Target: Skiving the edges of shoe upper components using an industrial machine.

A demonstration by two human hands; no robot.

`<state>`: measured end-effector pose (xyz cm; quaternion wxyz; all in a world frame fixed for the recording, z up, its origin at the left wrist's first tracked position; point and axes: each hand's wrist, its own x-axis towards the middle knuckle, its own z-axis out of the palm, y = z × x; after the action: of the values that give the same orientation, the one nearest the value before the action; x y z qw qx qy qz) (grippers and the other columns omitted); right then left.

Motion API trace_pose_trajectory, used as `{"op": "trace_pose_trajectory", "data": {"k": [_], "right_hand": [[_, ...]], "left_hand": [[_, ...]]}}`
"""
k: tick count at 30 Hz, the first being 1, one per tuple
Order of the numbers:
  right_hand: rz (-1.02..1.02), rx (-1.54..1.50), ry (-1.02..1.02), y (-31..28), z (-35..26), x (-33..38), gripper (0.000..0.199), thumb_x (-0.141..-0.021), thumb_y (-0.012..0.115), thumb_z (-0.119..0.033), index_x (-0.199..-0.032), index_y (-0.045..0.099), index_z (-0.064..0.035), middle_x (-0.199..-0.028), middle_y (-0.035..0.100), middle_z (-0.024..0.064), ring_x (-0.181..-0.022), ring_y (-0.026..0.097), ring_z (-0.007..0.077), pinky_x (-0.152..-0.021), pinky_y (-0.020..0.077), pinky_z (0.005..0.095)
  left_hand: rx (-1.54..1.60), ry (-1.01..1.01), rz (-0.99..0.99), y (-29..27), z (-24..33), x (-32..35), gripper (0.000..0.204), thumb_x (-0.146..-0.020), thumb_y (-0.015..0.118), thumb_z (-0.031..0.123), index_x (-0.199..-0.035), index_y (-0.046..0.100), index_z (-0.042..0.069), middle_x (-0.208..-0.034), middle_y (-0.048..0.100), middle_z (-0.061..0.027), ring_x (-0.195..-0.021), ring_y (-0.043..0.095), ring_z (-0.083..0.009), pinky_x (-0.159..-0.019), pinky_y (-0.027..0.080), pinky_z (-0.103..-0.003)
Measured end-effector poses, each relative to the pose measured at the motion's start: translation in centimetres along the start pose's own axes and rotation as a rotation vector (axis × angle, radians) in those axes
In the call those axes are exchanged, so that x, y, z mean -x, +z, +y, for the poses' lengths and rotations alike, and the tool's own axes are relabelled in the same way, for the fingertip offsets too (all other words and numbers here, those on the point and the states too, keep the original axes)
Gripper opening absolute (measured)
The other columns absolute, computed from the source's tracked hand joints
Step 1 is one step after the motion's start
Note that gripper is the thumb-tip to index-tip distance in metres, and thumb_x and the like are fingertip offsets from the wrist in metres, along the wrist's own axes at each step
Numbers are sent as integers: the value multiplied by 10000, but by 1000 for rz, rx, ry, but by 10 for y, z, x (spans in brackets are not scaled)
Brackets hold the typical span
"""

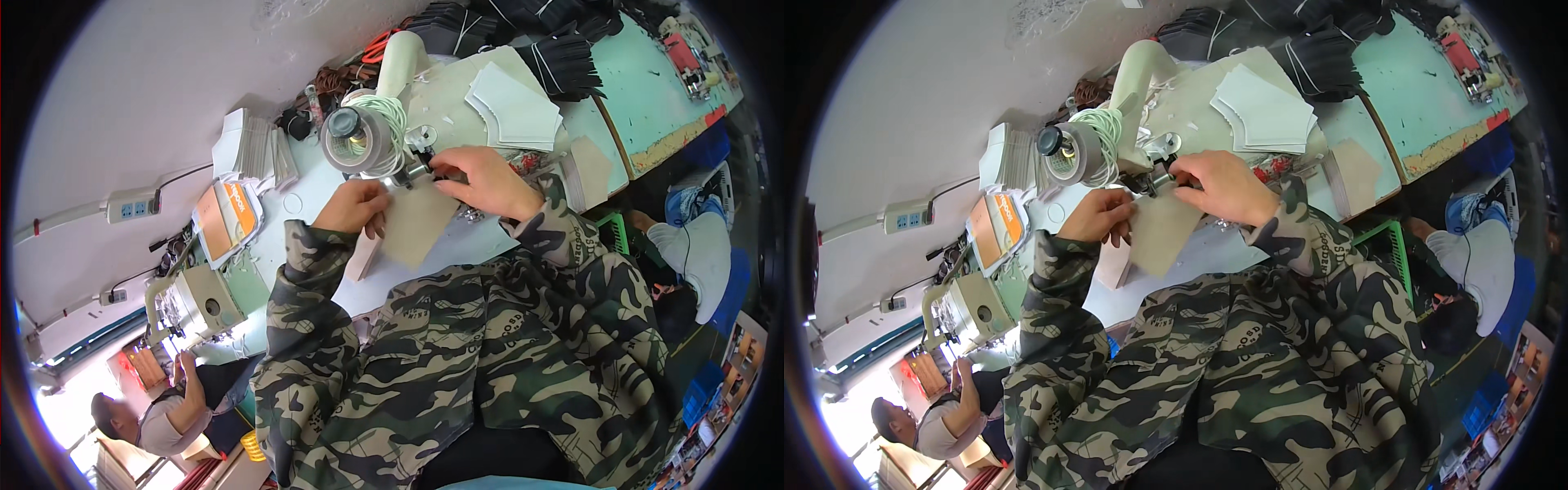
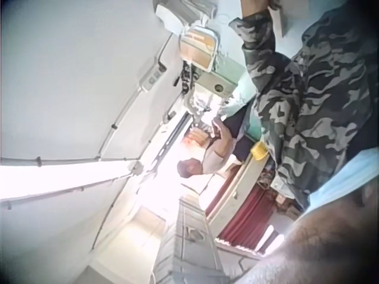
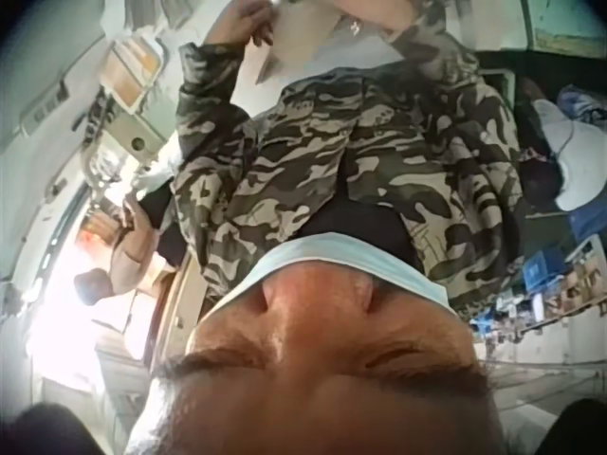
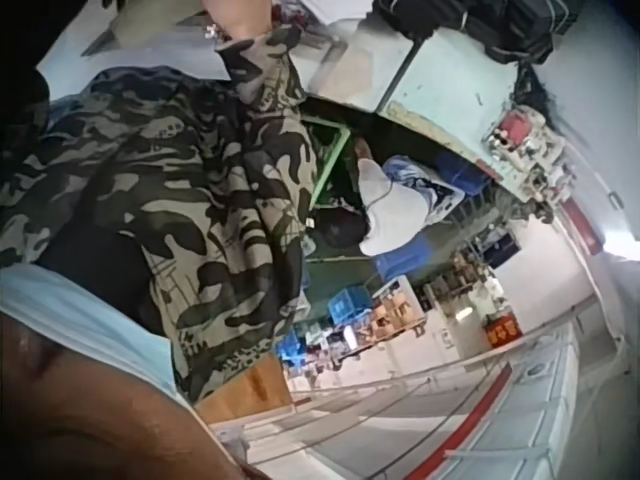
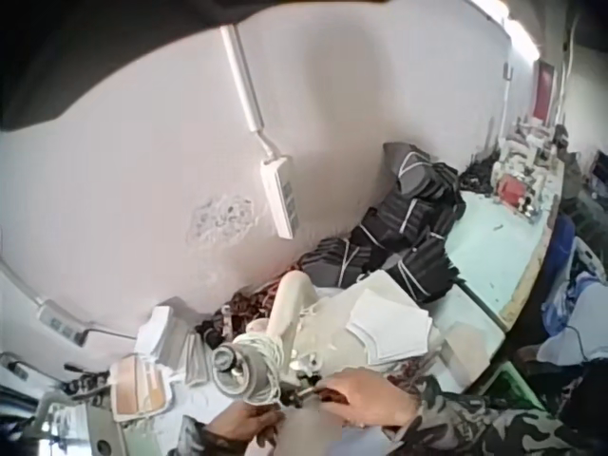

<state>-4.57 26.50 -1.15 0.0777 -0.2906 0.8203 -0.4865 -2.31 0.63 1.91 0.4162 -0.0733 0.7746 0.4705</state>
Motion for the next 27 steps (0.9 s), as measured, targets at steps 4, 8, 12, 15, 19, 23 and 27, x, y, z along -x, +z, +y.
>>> {"op": "trace_pose_trajectory", "data": {"k": [4, 8, 12, 15, 19, 23, 27], "right_hand": [[-17, 481, -237, 4, 8, -13, 308, -743, 723, -249, -943, 664, -23, -809, 647, 107, -780, 616, 333, -733, 479, 456], [-263, 121, 12, -3, 8, -5, 251, -745, 721, -235, -867, 670, -22, -804, 655, 104, -726, 629, 310, -685, 493, 410], [-149, -452, 319, 16, 6, 17, 249, -872, 671, -226, -885, 670, 23, -761, 675, 129, -660, 648, 159, -642, 497, 257], [-416, -70, 208, 23, 4, 21, 256, -883, 652, -224, -853, 670, 30, -706, 663, 115, -673, 660, 163, -635, 499, 273], [-294, 125, 74, 24, 2, 25, 246, -847, 663, -270, -863, 692, -26, -743, 670, 136, -684, 671, 279, -625, 506, 367], [-252, -141, 241, 9, -2, 15, 247, -804, 690, -245, -976, 697, -68, -789, 703, 75, -723, 642, 302, -687, 510, 403], [-94, 121, 79, -1, -2, 9, 364, -761, 714, -216, -1089, 663, -68, -866, 707, 81, -810, 621, 302, -759, 497, 417]], "left_hand": [[-148, 139, 84, 14, 17, -6, 244, -962, 548, 185, -925, 631, -41, -617, 589, -59, -437, 546, -134, -415, 427, -268], [-292, 191, 138, 16, 5, 10, 236, -962, 535, 185, -1038, 628, -18, -708, 630, -106, -537, 602, -200, -547, 482, -326], [-163, 103, -77, 18, -8, 17, 266, -968, 528, 223, -1062, 638, -1, -783, 656, -76, -601, 617, -172, -622, 493, -299], [155, 127, -198, -1, -20, 6, 189, -943, 582, 172, -922, 646, -4, -793, 612, 44, -735, 518, -36, -688, 433, -222], [89, 147, -235, -34, -39, -14, 157, -955, 583, 152, -843, 602, 44, -796, 557, 67, -713, 468, -25, -672, 398, -206], [38, 109, -195, -48, -45, -21, 142, -930, 619, 157, -852, 635, 39, -843, 589, 53, -764, 502, -43, -732, 416, -231], [-204, 175, 83, -8, -3, -19, 256, -895, 652, 222, -989, 697, -12, -917, 683, -50, -824, 607, -137, -783, 460, -294]]}}
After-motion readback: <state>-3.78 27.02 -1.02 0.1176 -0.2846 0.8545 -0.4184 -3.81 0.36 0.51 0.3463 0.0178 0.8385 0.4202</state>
